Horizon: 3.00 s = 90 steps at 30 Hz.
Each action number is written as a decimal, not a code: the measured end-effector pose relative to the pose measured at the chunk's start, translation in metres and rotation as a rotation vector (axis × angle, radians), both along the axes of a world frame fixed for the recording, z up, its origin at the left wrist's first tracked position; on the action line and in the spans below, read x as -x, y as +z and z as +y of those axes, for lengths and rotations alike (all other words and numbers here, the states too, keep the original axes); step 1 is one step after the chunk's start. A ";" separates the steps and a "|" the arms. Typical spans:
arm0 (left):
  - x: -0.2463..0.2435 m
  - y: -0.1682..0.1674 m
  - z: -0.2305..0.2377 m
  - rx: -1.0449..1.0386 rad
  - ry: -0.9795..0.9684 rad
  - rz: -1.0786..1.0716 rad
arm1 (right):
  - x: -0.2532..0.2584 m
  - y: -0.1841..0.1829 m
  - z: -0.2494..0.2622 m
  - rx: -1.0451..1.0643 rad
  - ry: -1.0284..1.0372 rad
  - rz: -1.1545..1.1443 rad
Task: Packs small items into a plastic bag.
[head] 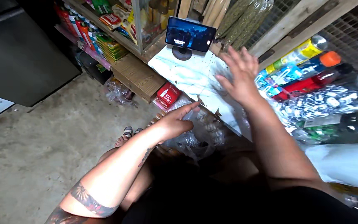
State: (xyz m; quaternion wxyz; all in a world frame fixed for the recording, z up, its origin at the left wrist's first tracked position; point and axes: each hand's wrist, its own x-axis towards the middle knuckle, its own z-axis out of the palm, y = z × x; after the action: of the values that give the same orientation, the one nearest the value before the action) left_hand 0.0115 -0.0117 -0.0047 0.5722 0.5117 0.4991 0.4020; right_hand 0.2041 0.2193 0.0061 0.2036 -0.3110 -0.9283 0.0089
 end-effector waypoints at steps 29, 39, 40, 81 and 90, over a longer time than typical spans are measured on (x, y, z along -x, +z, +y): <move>-0.020 -0.009 0.013 0.089 0.339 -0.236 | -0.189 -0.033 0.021 0.619 -0.213 -0.209; -0.017 -0.010 0.016 0.115 0.299 -0.230 | -0.154 -0.042 0.015 0.733 -0.329 -0.596; -0.016 -0.010 0.016 0.112 0.295 -0.232 | -0.155 -0.042 0.017 0.731 -0.298 -0.571; -0.038 -0.020 0.015 0.092 0.209 -0.223 | -0.065 -0.006 -0.103 0.895 0.469 0.856; -0.033 -0.020 0.013 0.096 0.186 -0.226 | -0.056 -0.040 -0.095 0.816 0.486 0.025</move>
State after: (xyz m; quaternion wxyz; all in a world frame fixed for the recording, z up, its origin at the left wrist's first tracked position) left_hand 0.0442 0.0015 -0.0248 0.6087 0.3870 0.4955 0.4840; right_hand 0.2597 0.1241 -0.0336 0.0679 -0.1394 -0.8923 0.4241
